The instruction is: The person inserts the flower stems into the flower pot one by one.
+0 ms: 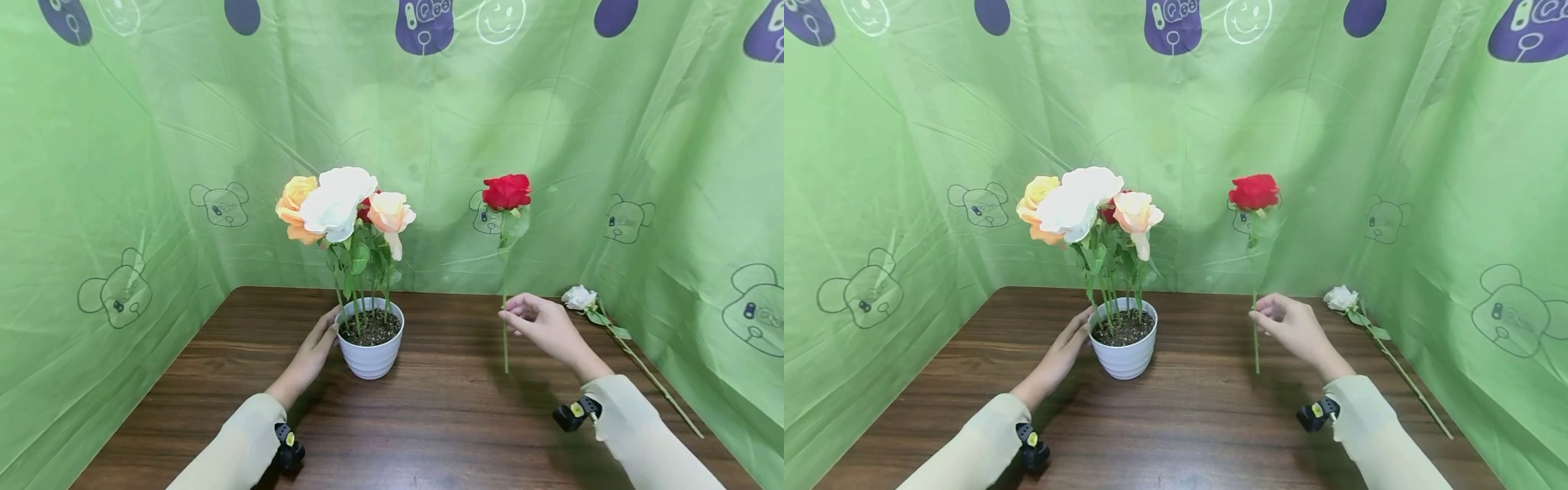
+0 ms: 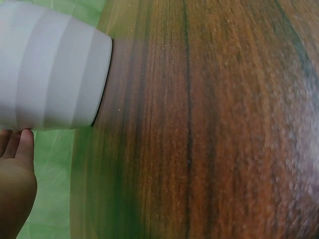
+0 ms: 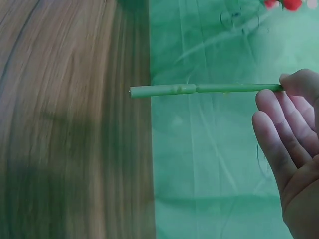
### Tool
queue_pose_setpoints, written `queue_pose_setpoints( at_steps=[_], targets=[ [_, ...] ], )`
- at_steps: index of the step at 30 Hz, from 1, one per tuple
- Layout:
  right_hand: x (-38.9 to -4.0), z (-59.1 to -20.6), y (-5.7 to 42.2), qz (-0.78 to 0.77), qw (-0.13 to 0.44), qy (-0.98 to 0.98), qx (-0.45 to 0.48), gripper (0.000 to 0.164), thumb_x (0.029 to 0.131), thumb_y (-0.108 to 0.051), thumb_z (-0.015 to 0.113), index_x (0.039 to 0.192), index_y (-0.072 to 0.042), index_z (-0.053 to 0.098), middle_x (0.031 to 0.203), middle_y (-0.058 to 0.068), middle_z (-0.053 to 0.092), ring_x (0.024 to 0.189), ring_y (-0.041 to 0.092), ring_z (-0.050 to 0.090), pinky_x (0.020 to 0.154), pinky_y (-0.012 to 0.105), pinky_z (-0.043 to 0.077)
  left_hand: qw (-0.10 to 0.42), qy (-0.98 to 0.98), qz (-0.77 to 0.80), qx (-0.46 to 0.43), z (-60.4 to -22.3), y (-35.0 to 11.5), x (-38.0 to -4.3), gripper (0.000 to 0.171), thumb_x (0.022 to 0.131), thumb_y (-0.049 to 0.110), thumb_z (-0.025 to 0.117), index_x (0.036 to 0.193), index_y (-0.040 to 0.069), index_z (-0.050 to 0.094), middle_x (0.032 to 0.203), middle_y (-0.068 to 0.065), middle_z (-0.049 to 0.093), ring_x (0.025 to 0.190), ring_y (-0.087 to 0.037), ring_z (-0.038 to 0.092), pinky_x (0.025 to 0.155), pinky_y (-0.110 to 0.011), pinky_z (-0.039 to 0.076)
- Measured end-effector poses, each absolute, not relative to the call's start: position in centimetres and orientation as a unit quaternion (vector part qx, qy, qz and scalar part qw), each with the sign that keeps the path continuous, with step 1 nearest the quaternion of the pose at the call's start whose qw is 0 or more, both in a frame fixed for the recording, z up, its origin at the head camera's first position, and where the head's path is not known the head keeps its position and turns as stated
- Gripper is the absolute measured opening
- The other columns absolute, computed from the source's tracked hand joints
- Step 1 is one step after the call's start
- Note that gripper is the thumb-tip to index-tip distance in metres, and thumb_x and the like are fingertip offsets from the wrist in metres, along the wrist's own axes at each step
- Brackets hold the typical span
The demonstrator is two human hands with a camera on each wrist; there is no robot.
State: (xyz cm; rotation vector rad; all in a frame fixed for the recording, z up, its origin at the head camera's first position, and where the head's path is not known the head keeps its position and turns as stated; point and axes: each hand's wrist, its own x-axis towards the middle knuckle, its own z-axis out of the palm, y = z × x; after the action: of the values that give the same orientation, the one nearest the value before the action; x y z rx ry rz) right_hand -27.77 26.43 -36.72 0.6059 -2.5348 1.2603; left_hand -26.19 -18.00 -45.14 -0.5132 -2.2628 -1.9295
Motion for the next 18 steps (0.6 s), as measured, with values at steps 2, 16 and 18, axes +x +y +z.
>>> queue_pose_setpoints(
  at_steps=[2, 16, 18],
  targets=[
    [-27.9, -36.5, 25.4, 0.431, 0.128, -0.866, 0.217, 0.015, 0.095, -0.01, 0.071, 0.103, 0.001, 0.066, 0.087, 0.015, 0.072, 0.072, 0.018, 0.07, 0.063, 0.032, 0.06, 0.061, -0.748, -0.638, -0.169, -45.1, -18.0, -26.1, 0.05, 0.111, 0.025, 0.036, 0.157, 0.006, 0.028, 0.159, -0.019, 0.029, 0.145, -0.03, 0.028, 0.115, -0.046, 0.032],
    [-27.7, -34.5, 17.9, 0.482, 0.168, -0.812, 0.284, 0.021, 0.094, -0.022, 0.074, 0.104, -0.004, 0.068, 0.085, 0.002, 0.071, 0.069, 0.026, 0.068, 0.062, 0.029, 0.058, 0.058, -0.749, -0.638, -0.168, -45.1, -18.0, -26.2, 0.05, 0.111, 0.024, 0.036, 0.157, 0.006, 0.028, 0.16, -0.02, 0.029, 0.145, -0.03, 0.028, 0.115, -0.047, 0.031],
    [-27.6, -34.1, 16.8, 0.49, 0.169, -0.801, 0.298, 0.02, 0.094, -0.019, 0.074, 0.104, -0.004, 0.068, 0.086, 0.003, 0.071, 0.069, 0.027, 0.069, 0.061, 0.03, 0.059, 0.058, -0.749, -0.638, -0.169, -45.1, -18.0, -26.2, 0.05, 0.111, 0.024, 0.036, 0.158, 0.006, 0.027, 0.16, -0.02, 0.029, 0.145, -0.03, 0.028, 0.115, -0.047, 0.031]
  ],
)
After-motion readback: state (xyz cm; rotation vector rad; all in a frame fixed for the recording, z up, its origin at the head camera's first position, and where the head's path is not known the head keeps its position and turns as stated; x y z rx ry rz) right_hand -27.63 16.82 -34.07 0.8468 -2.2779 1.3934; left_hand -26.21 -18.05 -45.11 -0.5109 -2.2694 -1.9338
